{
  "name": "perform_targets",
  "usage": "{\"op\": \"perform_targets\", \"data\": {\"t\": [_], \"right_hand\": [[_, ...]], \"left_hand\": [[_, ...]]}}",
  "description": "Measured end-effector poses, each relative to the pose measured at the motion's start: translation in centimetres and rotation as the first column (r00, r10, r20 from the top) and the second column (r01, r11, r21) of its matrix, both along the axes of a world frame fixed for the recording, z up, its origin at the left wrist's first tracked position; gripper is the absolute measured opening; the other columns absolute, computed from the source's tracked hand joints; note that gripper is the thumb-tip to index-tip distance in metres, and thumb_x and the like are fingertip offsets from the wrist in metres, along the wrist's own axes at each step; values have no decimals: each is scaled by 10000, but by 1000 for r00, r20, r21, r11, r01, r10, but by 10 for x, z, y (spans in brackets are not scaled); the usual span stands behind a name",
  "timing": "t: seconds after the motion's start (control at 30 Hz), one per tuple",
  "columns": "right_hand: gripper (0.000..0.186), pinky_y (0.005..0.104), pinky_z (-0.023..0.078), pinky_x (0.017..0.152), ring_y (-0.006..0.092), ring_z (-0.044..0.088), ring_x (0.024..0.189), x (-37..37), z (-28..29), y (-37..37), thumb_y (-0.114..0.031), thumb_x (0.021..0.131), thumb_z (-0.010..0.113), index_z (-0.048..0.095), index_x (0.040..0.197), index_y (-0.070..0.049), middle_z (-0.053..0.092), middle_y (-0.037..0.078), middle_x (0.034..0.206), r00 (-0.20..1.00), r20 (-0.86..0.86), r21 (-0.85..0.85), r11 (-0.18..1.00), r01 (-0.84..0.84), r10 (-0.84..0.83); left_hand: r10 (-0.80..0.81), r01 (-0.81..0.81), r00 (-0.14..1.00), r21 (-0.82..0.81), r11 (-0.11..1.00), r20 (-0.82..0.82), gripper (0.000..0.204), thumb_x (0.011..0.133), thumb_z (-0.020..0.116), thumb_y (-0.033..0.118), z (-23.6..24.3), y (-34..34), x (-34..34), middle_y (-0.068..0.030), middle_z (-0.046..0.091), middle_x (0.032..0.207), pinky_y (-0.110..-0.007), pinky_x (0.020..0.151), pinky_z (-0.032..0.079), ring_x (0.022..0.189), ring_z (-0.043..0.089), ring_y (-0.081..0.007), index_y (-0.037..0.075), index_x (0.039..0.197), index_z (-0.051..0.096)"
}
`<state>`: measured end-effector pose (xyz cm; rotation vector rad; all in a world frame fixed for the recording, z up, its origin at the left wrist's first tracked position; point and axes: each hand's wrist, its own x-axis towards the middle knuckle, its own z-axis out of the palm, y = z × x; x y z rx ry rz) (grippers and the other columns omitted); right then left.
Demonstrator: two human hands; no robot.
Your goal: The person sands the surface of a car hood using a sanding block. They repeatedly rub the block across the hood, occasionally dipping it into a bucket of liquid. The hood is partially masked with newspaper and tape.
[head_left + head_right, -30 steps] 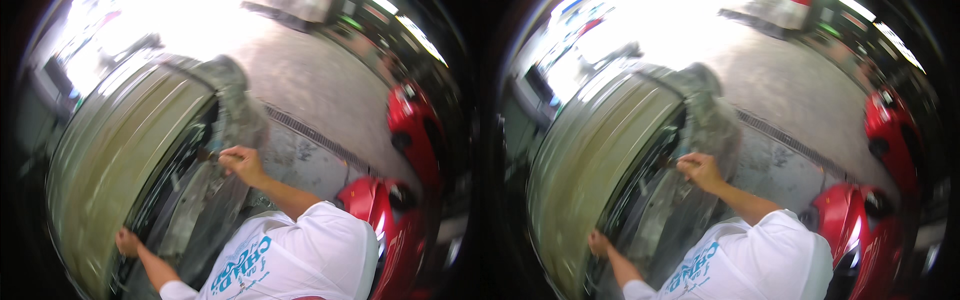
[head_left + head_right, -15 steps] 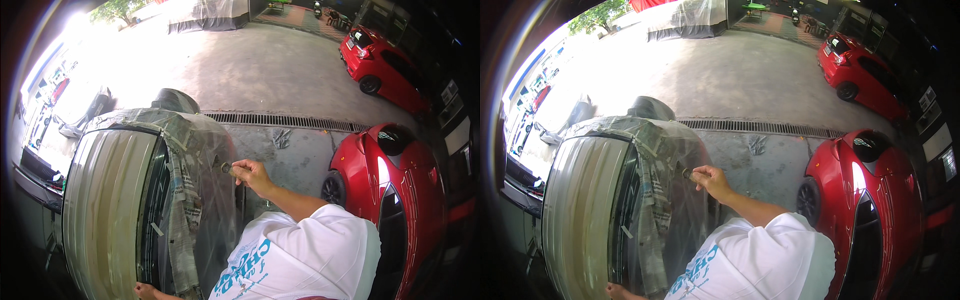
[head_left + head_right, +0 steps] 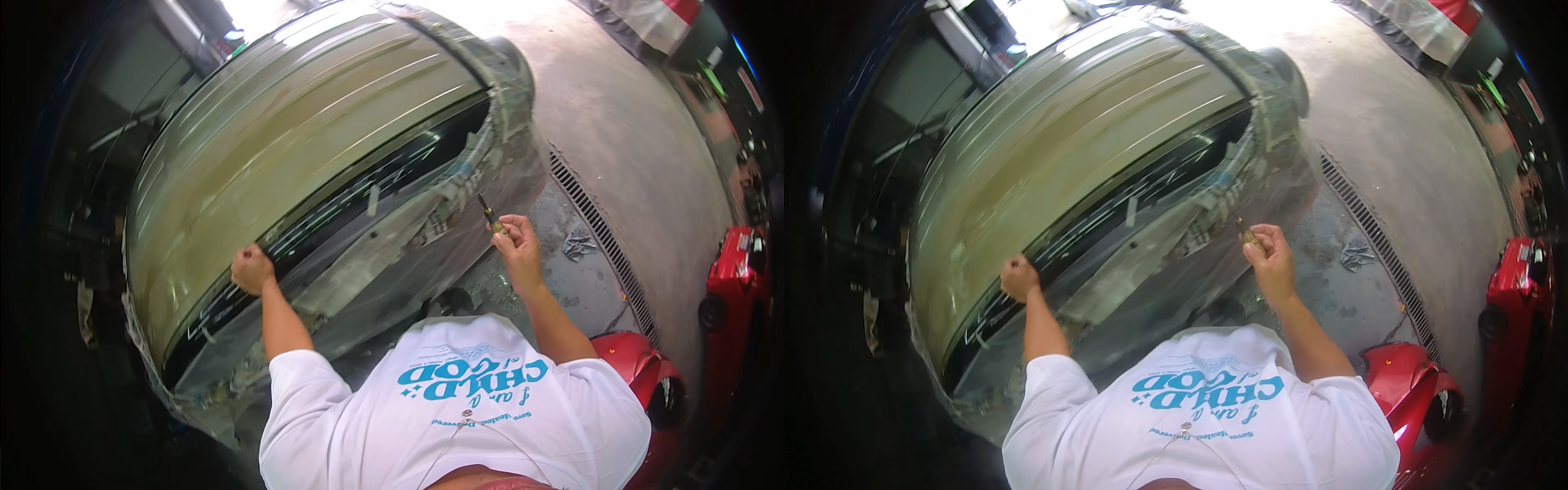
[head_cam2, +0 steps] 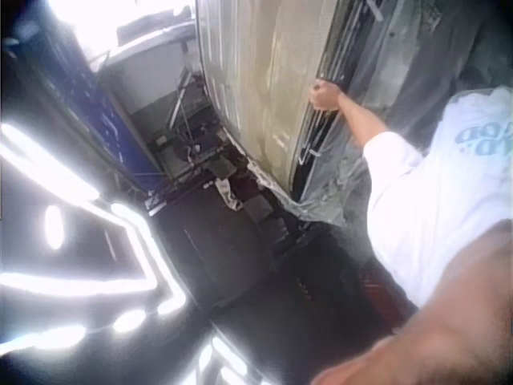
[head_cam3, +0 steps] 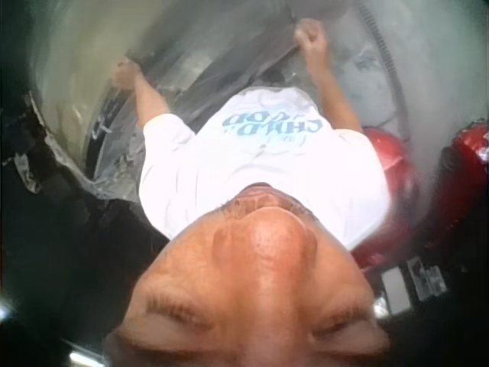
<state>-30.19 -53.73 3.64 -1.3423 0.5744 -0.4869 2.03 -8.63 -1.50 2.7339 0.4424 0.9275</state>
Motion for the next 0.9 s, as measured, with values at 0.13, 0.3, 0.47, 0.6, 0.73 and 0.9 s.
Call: {"op": "perform_targets", "data": {"t": [0.13, 0.3, 0.47, 0.6, 0.73, 0.9], "right_hand": [[611, 358, 521, 952, 257, 665, 1079, 26, -32, 45, -117, 871, 692, 522, 1451, -33, 669, 150, 1222, 963, -264, -307, 942, -138, 55], [658, 420, 485, 1055, 381, 629, 1222, 7, -105, 93, -187, 816, 678, 565, 1442, -19, 648, 219, 1314, 848, -530, -409, 870, -274, 18], [596, 437, 490, 1053, 412, 609, 1239, -37, -107, 134, -172, 814, 675, 612, 1387, -19, 630, 253, 1320, 825, -561, -405, 890, -209, -62], [615, 449, 500, 1049, 460, 590, 1220, -94, -128, 133, -110, 786, 693, 605, 1388, -28, 632, 262, 1230, 821, -559, -471, 860, -195, -120], [620, 467, 517, 1030, 445, 629, 1210, -197, -181, 122, -145, 804, 696, 591, 1408, -52, 663, 268, 1274, 590, -732, -404, 914, 27, -341], [594, 512, 513, 1020, 457, 645, 1212, -348, -196, 149, -352, 913, 680, 561, 1438, -102, 706, 262, 1246, 146, -916, -309, 889, 339, -374]], "left_hand": [[-15, 15, 1000, -4, 1000, 14, 284, 865, 618, 347, 0, -1, -2, -105, 751, 903, -481, 906, 491, 913, 686, -345, 93, 814, 735], [-56, 57, 998, -54, 997, 23, 269, 867, 636, 352, 2, -8, -4, -68, 749, 909, -461, 935, 475, 927, 684, -313, 107, 827, 740], [-61, 61, 998, 47, 997, 3, 294, 862, 617, 361, -1, -1, -2, -79, 771, 912, -502, 788, 524, 859, 714, -340, 105, 856, 762], [-98, 98, 995, 93, 991, -5, 340, 871, 591, 374, -1, 6, 3, -109, 786, 944, -531, 732, 539, 856, 731, -367, 98, 910, 788], [-112, 115, 993, 76, 991, -40, 375, 895, 576, 407, -1, 4, 7, -111, 788, 992, -542, 793, 536, 919, 735, -365, 102, 944, 790], [-74, 85, 991, 89, 992, -113, 407, 908, 570, 450, -6, 19, 14, -111, 790, 1019, -541, 846, 530, 942, 737, -366, 123, 998, 795]]}}
